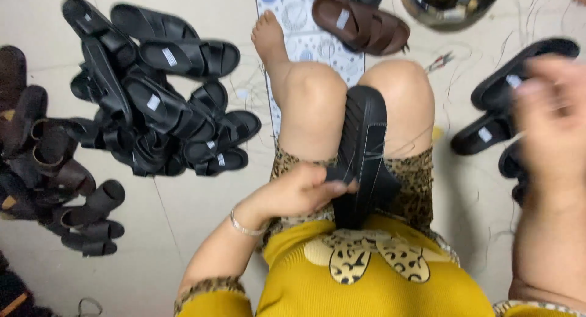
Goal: Hand-stitching the upper component of a sandal to the sole using a needle and thread, followed by checking a smartphone.
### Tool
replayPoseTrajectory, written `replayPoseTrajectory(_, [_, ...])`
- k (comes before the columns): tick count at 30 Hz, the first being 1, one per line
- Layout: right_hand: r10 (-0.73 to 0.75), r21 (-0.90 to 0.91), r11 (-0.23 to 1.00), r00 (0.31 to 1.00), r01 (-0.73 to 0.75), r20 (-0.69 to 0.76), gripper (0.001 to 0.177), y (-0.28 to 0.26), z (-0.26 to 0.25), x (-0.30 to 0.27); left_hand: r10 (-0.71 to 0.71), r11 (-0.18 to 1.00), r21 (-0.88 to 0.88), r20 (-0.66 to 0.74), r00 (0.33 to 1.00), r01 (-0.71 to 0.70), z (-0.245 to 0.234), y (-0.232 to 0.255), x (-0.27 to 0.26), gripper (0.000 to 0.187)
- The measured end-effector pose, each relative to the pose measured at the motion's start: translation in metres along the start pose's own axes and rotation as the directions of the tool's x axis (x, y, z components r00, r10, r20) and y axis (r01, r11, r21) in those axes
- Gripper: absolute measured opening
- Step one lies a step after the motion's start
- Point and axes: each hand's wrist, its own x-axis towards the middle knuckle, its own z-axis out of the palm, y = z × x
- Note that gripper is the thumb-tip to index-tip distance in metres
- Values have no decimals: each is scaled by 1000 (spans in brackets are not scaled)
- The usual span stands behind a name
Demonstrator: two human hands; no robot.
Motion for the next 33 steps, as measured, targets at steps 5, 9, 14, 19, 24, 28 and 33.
replayPoseTrajectory(5, [-342,187,939,728,289,594,67,-81,40,-20,275,922,-206,-249,929,-329,-21,47,37,36])
replayPoseTrajectory(9, [-245,120,968,711,222,659,13,-97,31,-18,827,546,766,-429,363,-340,-41,62,73,29])
replayPoseTrajectory(14, [-363,776,615,823,-141,437,46,-115,54,-8,173,860,-183,-774,610,-476,-59,61,112,50])
replayPoseTrajectory(19, [-160,776,493,835,-394,526,46,-88,71,3,70,409,-707,-606,792,-577,-102,1,97,26])
replayPoseTrajectory(24, [26,145,987,970,-63,242,33,-55,23,0,91,944,227,-877,471,239,-153,-47,36,22])
replayPoseTrajectory(28, [-320,196,946,831,258,455,52,-73,24,-21,402,915,339,-696,596,-221,-81,39,18,24])
replayPoseTrajectory(33, [-343,138,937,758,322,555,43,-98,30,-19,449,847,409,-208,869,-340,-26,9,26,77])
